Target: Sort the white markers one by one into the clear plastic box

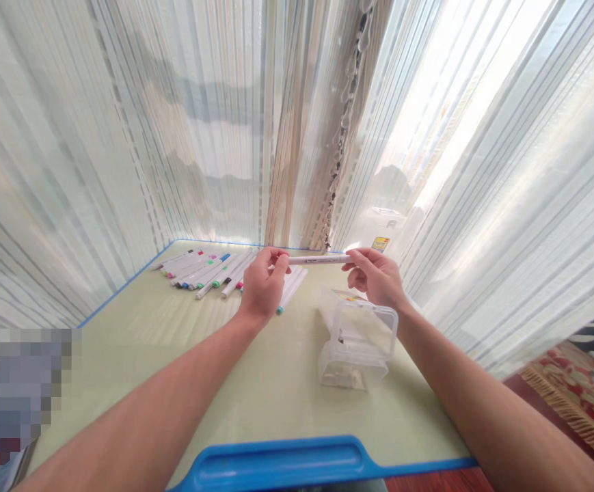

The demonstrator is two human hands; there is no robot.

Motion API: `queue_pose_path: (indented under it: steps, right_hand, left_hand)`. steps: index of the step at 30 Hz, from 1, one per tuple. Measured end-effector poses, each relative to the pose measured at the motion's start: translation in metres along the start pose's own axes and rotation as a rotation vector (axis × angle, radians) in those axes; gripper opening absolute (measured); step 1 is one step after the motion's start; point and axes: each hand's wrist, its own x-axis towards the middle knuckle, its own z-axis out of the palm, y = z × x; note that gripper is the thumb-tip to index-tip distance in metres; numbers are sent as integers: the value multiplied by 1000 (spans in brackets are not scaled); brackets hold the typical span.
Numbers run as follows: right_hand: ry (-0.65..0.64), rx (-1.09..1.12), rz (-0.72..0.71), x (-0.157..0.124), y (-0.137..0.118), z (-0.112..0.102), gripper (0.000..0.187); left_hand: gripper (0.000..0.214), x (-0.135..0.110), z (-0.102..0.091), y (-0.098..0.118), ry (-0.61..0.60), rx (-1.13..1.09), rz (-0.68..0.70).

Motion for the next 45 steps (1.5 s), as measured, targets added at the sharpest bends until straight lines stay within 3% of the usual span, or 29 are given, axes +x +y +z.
queue_pose_path:
  steps: [11,31,45]
  right_hand:
    - [-8,14,-1,0,0,0,28]
    - [-14,-25,-57,-1,0,2,47]
    - [-29,-25,-40,-1,0,1,41]
  left_hand:
    - [20,0,-2,-2,-25,10,-11]
    - [30,-3,-1,5,-39,114,16]
    - [28,-3,0,0,-51,69,14]
